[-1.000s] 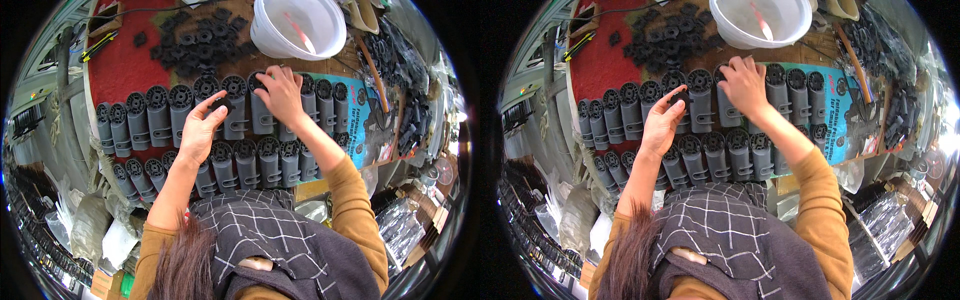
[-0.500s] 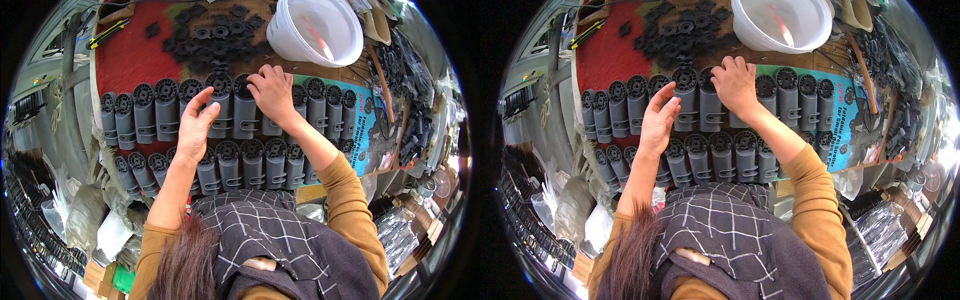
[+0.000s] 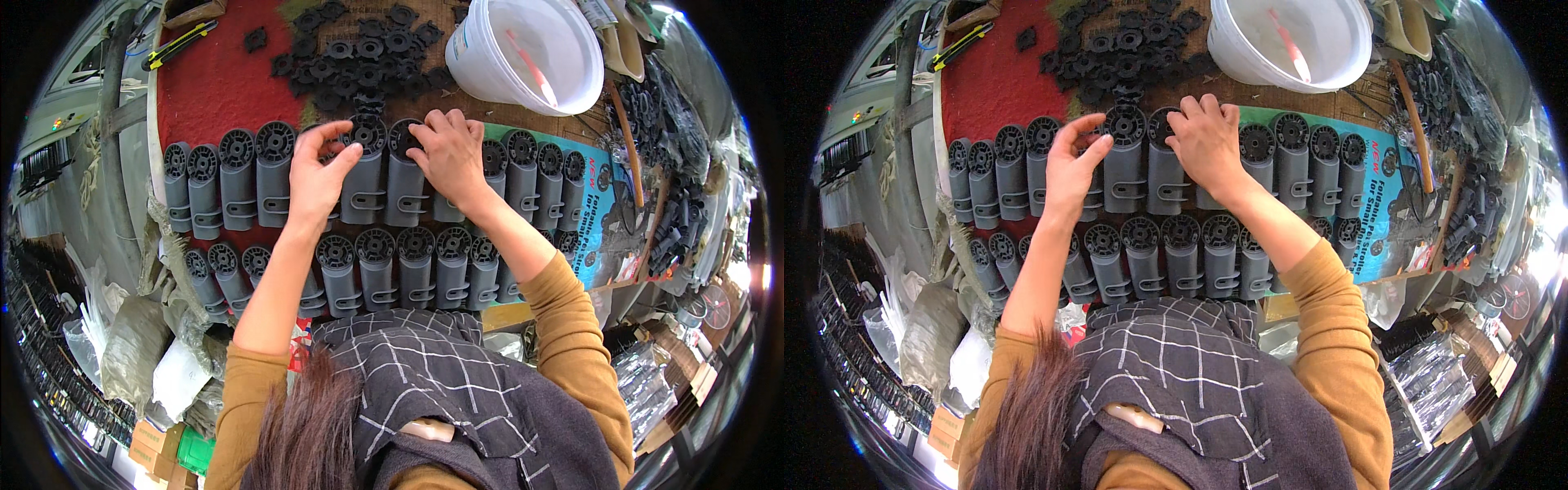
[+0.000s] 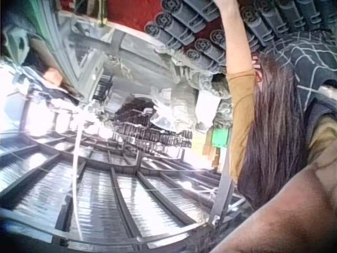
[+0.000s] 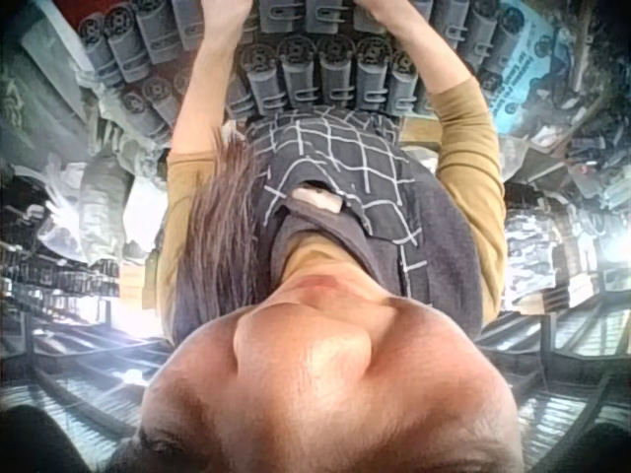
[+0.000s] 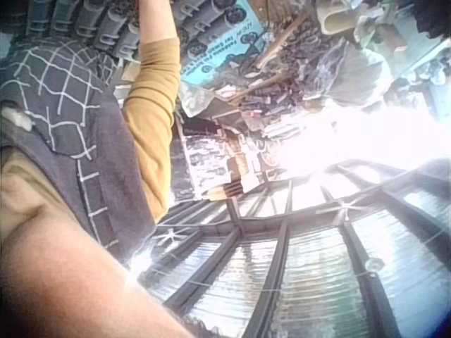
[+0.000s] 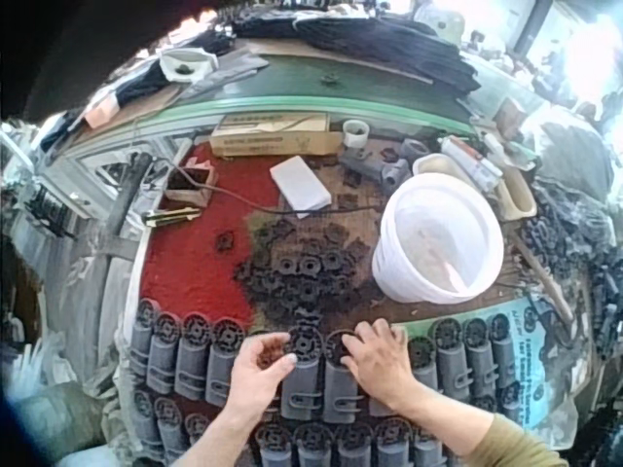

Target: The person cleans small black plastic components using a toothbrush and water, then places them into grey cylindrical holders arranged on a workbench. The person repeatedly picks up parts, scrubs them, and organizes them into the holders.

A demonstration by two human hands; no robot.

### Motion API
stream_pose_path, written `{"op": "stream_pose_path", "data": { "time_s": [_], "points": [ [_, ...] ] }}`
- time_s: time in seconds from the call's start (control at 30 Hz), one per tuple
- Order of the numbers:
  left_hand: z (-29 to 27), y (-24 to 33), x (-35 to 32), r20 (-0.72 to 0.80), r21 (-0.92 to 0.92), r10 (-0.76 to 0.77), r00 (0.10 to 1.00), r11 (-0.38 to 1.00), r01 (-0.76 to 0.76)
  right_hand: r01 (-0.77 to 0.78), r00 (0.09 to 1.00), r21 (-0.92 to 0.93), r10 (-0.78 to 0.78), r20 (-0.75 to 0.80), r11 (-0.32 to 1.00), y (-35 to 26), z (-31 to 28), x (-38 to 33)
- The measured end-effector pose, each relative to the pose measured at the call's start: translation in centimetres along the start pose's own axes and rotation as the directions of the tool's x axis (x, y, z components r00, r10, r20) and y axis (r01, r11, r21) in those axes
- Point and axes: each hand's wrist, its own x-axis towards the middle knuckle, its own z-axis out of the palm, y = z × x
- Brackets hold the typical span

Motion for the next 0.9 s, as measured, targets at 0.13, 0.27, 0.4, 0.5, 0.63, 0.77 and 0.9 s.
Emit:
{"op": "stream_pose_path", "data": {
  "time_s": [0.13,0.27,0.4,0.5,0.63,0.77,0.9],
  "points": [
    [-0.5,-0.3,3.1,0.061,0.357,0.246,0.967,0.900,-0.251,-0.044,0.999,0.041,0.044,0.001,0.998,-0.2,-0.1,-0.1],
    [-0.1,-0.5,5.0,0.197,0.457,0.342,0.919,0.797,-0.394,-0.033,0.999,0.051,0.034,-0.010,0.998,-0.2,-0.3,-0.1],
    [0.2,-0.6,5.6,0.268,0.546,0.380,0.885,0.697,-0.464,-0.028,1.000,0.027,0.027,0.015,0.999,-0.3,-0.4,0.0],
    [0.3,-0.5,5.9,0.284,0.564,0.375,0.882,0.678,-0.470,-0.008,0.999,0.004,0.008,0.035,1.000,-0.4,-0.3,0.1],
    [0.6,-0.3,5.7,0.263,0.557,0.388,0.883,0.686,-0.468,-0.034,0.999,0.028,0.033,0.031,0.999,0.0,0.0,-0.1],
    [0.1,-0.1,4.8,0.225,0.546,0.372,0.900,0.718,-0.433,-0.168,0.984,0.260,0.177,-0.011,0.951,1.1,-0.4,-1.0],
    [-0.7,-0.6,2.9,0.164,0.568,0.349,0.923,0.732,-0.378,-0.312,0.937,0.375,0.347,-0.029,0.873,2.7,-1.5,-3.1]
  ]
}}
